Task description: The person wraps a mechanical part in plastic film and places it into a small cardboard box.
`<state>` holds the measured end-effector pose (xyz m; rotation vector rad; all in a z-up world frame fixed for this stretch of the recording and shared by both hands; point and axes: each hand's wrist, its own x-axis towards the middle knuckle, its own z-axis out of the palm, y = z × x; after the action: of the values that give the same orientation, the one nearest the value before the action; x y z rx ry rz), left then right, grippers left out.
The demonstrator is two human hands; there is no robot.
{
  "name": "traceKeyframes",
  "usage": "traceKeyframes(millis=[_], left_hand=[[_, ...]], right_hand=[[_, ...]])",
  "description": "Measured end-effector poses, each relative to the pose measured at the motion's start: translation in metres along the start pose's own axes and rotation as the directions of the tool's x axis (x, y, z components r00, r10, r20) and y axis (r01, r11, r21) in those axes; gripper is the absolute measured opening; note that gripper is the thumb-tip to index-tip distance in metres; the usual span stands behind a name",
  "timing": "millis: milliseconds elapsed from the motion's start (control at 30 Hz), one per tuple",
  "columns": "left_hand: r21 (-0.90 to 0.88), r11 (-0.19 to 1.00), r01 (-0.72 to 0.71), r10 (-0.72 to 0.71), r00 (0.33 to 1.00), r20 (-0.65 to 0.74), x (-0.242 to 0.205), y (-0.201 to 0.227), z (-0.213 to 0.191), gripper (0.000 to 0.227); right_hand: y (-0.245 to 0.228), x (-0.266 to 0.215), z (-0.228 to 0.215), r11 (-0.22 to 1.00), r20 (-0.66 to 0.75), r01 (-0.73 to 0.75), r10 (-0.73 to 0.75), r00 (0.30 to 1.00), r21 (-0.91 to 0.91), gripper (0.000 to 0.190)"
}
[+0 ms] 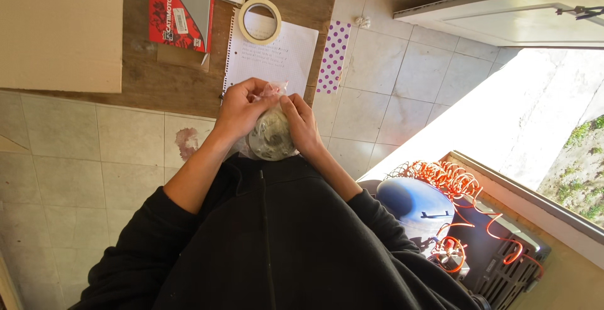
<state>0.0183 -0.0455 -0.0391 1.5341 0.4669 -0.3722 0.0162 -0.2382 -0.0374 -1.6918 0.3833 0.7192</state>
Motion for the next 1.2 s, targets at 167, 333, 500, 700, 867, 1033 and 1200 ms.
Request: traceKeyframes(millis=[167, 333, 500, 700, 867, 1033, 1200], left_hand=[[0.107, 0.982, -0.157, 0.170, 0.978, -0.124, -0.002, 0.008, -0.001, 0.021], [0.310, 0.887, -0.341, 0.402, 0.902, -0.156, -0.024, 0.039, -0.006, 0.018], [0.396, 0.688, -0.608, 0.673, 0.738, -0.038, -0.027, 0.039, -0.032, 0.010], [0.357, 0.663, -0.658, 0.699, 0.714, 0.017, -0.039, 0.056, -0.058, 0.007], [0.468, 0.514, -0.719, 0.773, 0.625, 0.112, -0.040, 0.063, -0.085, 0.009], [0.529, 0.397, -0.750, 0.801, 0.565, 0.200, -0.039, 0.071, -0.103, 0.012], [0.566, 0.413, -0.714, 0.578, 0.686, 0.443, -0.050, 0.075, -0.110, 0.105]], right_hand=[[-0.032, -0.017, -0.011, 0.999, 0.166, 0.027, -0.019, 0.986, -0.047, 0.039], [-0.026, -0.008, -0.006, 0.998, 0.154, 0.062, -0.059, 0.986, -0.014, 0.040], [-0.046, -0.022, 0.012, 0.992, 0.100, 0.124, -0.121, 0.988, -0.020, 0.055], [-0.042, -0.021, 0.039, 0.992, 0.042, 0.126, -0.126, 0.991, 0.003, 0.054], [-0.050, -0.025, 0.068, 0.983, -0.004, 0.091, -0.092, 0.996, 0.160, 0.050], [-0.069, -0.026, 0.082, 0.964, -0.001, 0.084, -0.087, 0.996, 0.251, 0.050], [-0.062, -0.020, 0.090, 0.866, -0.044, -0.005, 0.031, 0.999, 0.500, 0.050]])
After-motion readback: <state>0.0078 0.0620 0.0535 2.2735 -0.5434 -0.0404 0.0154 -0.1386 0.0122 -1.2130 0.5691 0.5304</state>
